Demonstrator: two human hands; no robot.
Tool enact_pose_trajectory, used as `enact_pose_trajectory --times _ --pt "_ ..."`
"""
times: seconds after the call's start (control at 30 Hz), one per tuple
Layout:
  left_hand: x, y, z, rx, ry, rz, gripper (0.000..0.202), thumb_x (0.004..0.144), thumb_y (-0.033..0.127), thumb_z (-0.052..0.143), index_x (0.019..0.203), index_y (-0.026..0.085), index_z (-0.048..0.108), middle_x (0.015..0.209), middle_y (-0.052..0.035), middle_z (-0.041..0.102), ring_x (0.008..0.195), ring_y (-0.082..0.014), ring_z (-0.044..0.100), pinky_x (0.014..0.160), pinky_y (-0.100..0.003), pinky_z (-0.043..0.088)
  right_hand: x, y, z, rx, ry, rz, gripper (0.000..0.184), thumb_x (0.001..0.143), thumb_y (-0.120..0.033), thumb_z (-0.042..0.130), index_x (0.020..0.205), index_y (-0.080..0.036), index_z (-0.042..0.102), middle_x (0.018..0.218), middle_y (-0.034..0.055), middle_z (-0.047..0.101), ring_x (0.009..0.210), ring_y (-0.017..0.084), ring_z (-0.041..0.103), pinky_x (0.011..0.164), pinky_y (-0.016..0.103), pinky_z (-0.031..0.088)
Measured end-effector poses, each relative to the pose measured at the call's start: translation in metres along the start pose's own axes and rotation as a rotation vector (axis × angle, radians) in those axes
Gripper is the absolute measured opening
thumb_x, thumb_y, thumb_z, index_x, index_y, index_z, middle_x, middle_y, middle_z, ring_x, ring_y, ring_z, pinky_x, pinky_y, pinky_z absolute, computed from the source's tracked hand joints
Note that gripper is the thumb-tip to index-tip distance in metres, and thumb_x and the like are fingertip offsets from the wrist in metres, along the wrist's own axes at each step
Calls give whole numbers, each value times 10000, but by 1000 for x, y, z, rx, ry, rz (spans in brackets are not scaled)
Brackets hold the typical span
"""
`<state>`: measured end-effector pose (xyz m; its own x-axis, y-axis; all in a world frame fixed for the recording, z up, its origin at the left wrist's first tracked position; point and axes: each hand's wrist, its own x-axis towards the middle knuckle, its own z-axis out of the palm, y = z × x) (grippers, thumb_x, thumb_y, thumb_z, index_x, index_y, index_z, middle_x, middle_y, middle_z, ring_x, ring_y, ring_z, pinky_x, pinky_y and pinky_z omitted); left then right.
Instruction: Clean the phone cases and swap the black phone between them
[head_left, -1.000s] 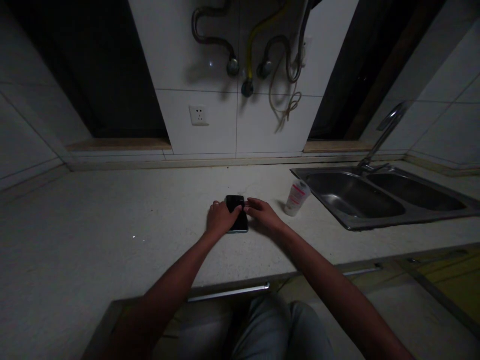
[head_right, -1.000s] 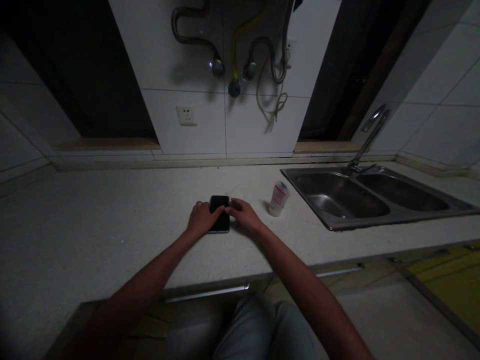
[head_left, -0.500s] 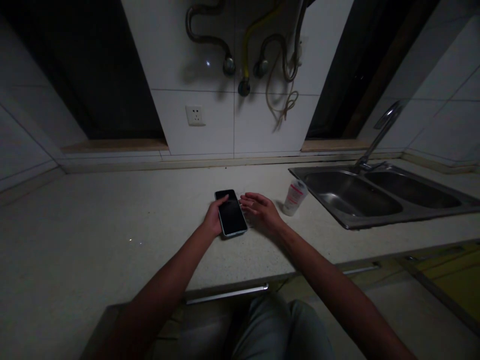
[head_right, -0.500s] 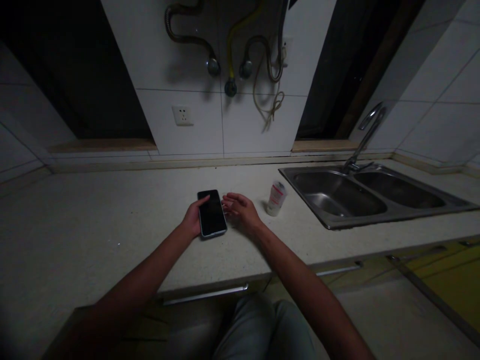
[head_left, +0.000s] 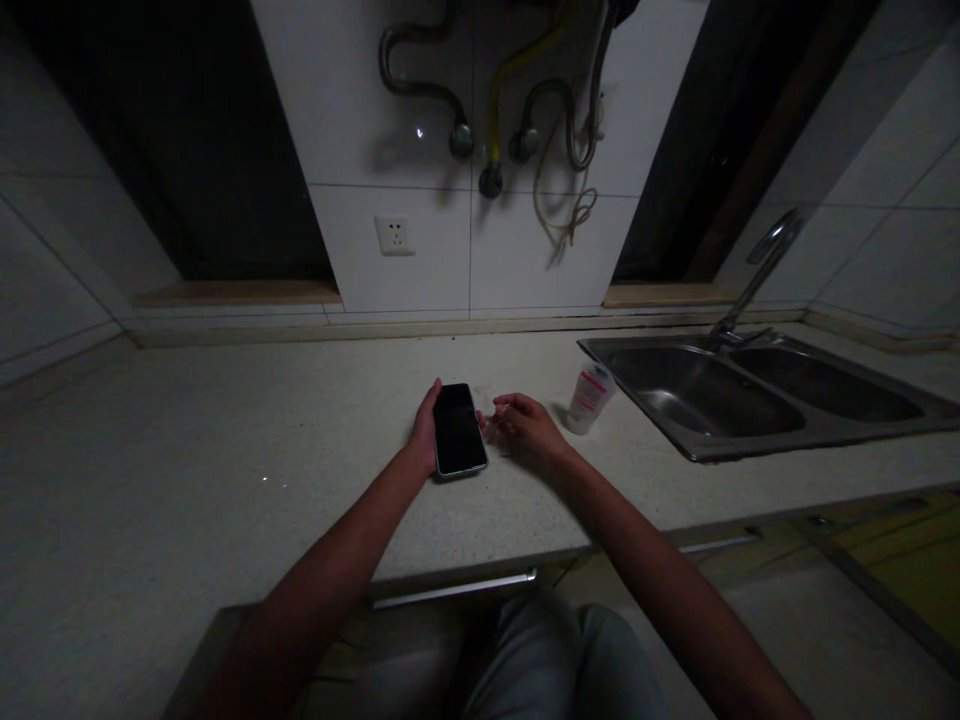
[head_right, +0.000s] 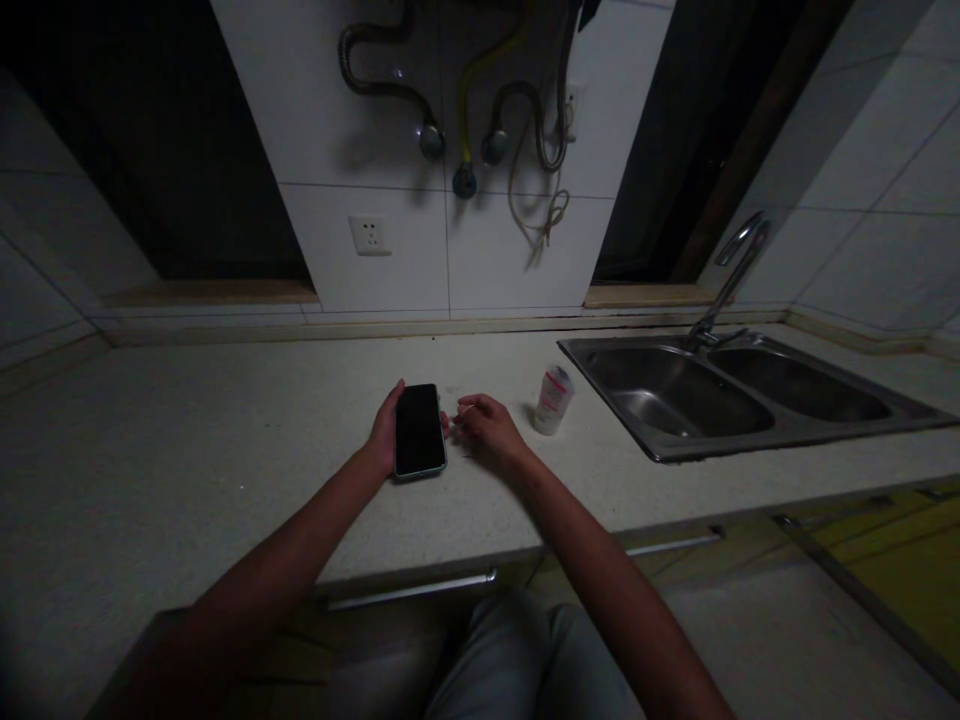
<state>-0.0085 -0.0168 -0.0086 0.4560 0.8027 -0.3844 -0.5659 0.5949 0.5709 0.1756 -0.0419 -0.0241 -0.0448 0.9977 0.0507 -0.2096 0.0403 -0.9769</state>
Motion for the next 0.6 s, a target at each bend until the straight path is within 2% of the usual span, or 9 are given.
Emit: enact_pose_trajectory --times 0.17,0.4,0.6 --pt "4 -1 -2 -19 -3 10 611 859 695 493 998 123 657 821 -162 739 723 -286 734 699 -438 597 0 -2 -2 0 20 -2 388 654 -442 816 893 -188 645 722 23 702 569 119 599 566 266 447" --pt "6 -3 0 -35 -19 39 696 899 706 372 1091 93 639 864 -193 740 756 -318 739 723 -476 581 1 0 -6 -6 -2 16 372 683 -447 804 888 -189 631 750 46 712 584 135 615 579 279 472" --pt "4 -2 -1 36 2 41 767 880 762 317 1068 97 651 807 -185 736 675 -317 727 643 -448 563 2 4 -7 -9 -22 8 373 686 -454 806 888 -190 635 743 37 687 562 130 604 542 270 462"
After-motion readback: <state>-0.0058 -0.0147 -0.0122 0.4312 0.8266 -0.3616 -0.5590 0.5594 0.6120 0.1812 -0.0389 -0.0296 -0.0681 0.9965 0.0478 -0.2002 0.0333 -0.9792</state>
